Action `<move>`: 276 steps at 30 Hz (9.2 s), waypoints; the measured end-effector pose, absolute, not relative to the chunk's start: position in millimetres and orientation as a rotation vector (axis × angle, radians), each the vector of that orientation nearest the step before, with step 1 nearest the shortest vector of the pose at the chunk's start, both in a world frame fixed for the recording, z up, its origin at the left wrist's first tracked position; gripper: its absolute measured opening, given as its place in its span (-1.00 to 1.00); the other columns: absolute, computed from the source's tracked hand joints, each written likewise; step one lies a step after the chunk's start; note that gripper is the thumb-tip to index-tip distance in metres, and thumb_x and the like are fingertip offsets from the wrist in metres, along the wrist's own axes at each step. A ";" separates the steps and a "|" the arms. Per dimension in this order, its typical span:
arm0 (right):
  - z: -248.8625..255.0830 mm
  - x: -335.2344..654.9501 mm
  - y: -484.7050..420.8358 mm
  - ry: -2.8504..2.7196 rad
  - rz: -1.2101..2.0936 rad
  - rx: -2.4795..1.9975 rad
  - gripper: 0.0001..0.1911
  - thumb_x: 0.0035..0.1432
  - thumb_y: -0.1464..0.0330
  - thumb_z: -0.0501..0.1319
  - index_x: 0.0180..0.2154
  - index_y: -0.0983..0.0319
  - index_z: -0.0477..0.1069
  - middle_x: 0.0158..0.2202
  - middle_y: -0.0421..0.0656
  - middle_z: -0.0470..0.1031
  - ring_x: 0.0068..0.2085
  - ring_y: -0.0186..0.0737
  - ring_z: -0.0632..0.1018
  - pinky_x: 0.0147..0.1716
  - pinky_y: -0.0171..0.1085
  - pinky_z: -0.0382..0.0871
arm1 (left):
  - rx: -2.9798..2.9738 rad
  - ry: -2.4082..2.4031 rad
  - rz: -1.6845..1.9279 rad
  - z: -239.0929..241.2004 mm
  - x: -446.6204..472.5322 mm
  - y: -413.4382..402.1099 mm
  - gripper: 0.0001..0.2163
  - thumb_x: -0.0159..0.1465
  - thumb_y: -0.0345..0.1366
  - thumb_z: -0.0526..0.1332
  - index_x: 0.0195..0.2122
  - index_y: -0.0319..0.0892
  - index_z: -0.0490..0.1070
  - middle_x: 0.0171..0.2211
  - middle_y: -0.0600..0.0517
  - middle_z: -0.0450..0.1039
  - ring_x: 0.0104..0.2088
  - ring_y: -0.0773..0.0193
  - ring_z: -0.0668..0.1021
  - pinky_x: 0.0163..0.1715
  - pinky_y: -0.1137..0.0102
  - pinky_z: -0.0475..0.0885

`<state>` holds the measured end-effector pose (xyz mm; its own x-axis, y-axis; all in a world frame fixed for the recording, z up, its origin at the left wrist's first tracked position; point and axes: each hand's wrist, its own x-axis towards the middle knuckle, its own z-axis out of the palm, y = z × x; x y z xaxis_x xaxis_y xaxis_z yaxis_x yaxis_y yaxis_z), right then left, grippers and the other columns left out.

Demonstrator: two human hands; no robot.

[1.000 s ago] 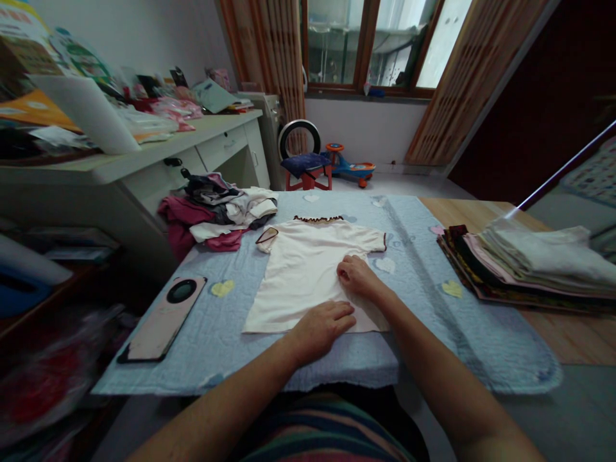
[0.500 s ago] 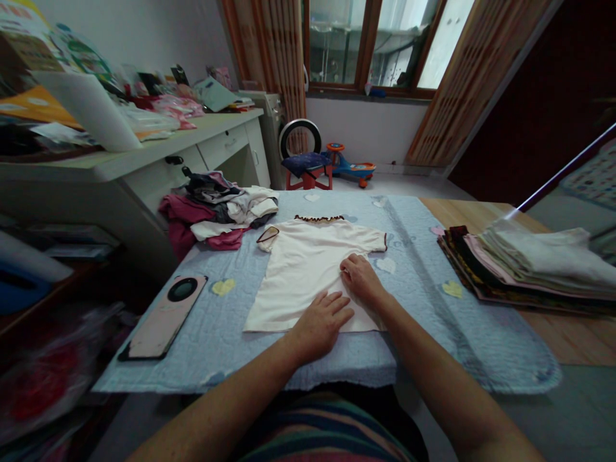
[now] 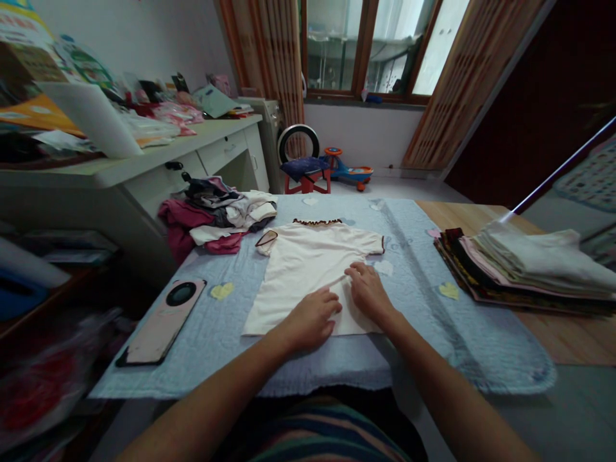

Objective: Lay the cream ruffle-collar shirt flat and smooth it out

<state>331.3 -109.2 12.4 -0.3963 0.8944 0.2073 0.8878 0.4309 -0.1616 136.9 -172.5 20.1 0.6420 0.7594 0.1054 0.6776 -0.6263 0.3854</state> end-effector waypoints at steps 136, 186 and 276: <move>7.9 340.5 -147.0 -2.560 0.712 -0.968 -0.88 0.18 0.42 0.21 -0.28 0.14 0.52 0.25 -0.09 0.34 0.35 0.05 0.19 0.26 0.16 0.10 | 2.465 1.174 0.736 7.2 103.7 -201.8 -0.88 0.27 -0.41 0.18 -0.24 -0.11 0.50 -0.05 -0.05 0.41 -0.05 0.17 0.45 -0.02 0.24 0.39; -23.5 379.7 -126.3 -2.190 0.350 -1.259 -0.87 0.11 0.39 0.23 -0.25 0.18 0.50 0.10 0.00 0.41 0.19 0.01 0.36 0.21 0.05 0.20 | 2.983 1.180 0.571 1.2 197.6 -193.0 -0.92 0.35 -0.35 0.18 -0.25 -0.18 0.45 -0.12 -0.06 0.44 -0.15 0.13 0.43 -0.15 0.21 0.38; -9.2 333.2 -90.7 -2.504 0.233 -1.088 -0.62 0.28 0.36 0.13 0.11 0.27 0.41 0.24 0.09 0.35 0.27 0.00 0.34 0.25 0.02 0.22 | 2.687 1.138 0.378 0.6 99.8 -170.4 -0.62 0.37 -0.25 0.14 0.21 -0.10 0.33 0.31 -0.07 0.25 0.33 0.10 0.26 0.28 0.10 0.20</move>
